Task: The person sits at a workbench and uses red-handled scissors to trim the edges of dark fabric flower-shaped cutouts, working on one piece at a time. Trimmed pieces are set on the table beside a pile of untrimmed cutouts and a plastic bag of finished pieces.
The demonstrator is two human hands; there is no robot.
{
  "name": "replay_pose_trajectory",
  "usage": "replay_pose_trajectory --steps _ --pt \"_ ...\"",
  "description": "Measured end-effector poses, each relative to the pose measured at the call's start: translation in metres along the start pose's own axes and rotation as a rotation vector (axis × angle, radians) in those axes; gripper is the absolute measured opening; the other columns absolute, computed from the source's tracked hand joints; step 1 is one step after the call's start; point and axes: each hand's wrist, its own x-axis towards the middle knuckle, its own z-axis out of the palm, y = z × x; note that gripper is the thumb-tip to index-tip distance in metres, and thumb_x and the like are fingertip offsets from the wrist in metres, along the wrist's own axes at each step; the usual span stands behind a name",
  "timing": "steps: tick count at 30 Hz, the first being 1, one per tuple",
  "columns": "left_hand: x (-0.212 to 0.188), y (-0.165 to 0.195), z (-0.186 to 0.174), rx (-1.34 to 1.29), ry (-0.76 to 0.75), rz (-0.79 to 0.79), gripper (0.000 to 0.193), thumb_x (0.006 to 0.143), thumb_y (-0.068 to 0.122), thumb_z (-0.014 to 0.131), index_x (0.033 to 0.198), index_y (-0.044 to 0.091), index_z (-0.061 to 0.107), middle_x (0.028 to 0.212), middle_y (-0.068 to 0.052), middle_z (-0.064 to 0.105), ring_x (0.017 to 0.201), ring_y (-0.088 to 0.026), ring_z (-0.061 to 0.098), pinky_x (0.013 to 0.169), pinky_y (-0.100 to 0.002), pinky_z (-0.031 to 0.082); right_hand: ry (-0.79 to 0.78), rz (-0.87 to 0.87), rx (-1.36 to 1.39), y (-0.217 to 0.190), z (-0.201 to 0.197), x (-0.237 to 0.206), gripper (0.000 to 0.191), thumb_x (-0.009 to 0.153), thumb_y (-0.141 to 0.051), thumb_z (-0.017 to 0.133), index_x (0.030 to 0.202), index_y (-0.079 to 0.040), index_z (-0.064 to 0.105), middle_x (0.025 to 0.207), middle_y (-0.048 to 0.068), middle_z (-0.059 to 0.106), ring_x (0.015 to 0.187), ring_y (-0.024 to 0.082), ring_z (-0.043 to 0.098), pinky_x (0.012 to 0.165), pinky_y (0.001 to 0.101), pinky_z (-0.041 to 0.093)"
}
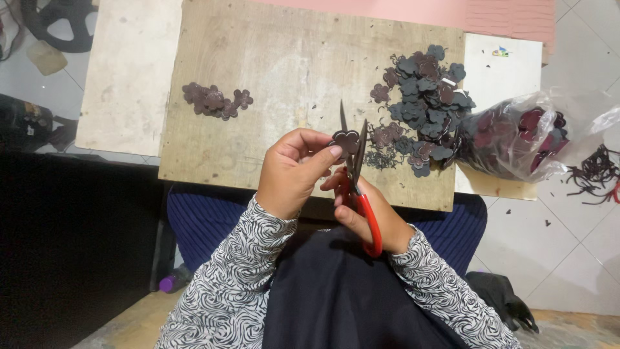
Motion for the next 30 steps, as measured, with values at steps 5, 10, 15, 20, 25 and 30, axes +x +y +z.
replay_pose_trajectory --steps 5,10,15,20,25,30 --pt "-0.002 -0.001 0.006 -0.106 0.003 -0.032 0.013 0.095 0.002 0.072 0.104 -0.003 0.064 0.09 -0.01 0.072 0.072 -0.009 0.065 0.059 -0.021 0.052 -0.013 -0.032 0.023 -0.002 -0.001 0.001 0.081 0.093 -0.064 0.066 0.142 -0.002 0.046 0.126 0.003 0.055 0.101 0.013 0.05 0.091 0.0279 0.048" --pt "-0.006 -0.001 0.016 -0.072 0.045 -0.024 0.012 0.094 0.001 0.071 0.1 -0.001 0.061 0.088 -0.008 0.071 0.075 -0.009 0.068 0.063 -0.022 0.058 -0.02 -0.064 0.09 -0.002 0.0 -0.001 0.084 0.095 -0.062 0.066 0.147 0.0 0.043 0.122 0.004 0.053 0.101 0.015 0.049 0.094 0.0304 0.048" --pt "-0.008 -0.001 0.02 0.019 0.048 0.05 0.011 0.095 0.001 0.071 0.099 0.0 0.06 0.088 -0.007 0.072 0.076 -0.008 0.068 0.065 -0.022 0.058 -0.01 -0.058 0.076 -0.002 0.0 -0.002 0.086 0.095 -0.063 0.066 0.148 0.0 0.04 0.118 0.005 0.051 0.102 0.016 0.05 0.094 0.0325 0.049" --pt "-0.009 -0.004 0.023 0.058 0.063 0.083 0.011 0.096 0.001 0.071 0.099 0.0 0.061 0.087 -0.006 0.072 0.075 -0.007 0.068 0.066 -0.021 0.057 0.003 -0.059 0.039 -0.003 -0.001 -0.001 0.089 0.095 -0.067 0.063 0.148 0.001 0.04 0.118 0.004 0.052 0.105 0.015 0.05 0.097 0.0323 0.049" --pt "-0.011 -0.005 0.025 0.033 0.065 0.105 0.01 0.097 0.001 0.071 0.1 0.001 0.061 0.087 -0.005 0.072 0.076 -0.007 0.067 0.067 -0.021 0.056 0.044 -0.062 0.016 -0.002 0.001 0.0 0.094 0.094 -0.07 0.06 0.15 0.002 0.038 0.117 0.003 0.053 0.103 0.014 0.049 0.091 0.0311 0.047" --pt "-0.011 -0.004 0.026 0.033 0.05 0.109 0.009 0.097 0.002 0.07 0.1 0.0 0.061 0.087 -0.005 0.072 0.075 -0.006 0.067 0.064 -0.02 0.056 0.045 -0.041 0.003 0.0 -0.002 -0.001 0.096 0.093 -0.074 0.057 0.149 0.002 0.041 0.11 0.003 0.052 0.097 0.013 0.049 0.087 0.03 0.048"
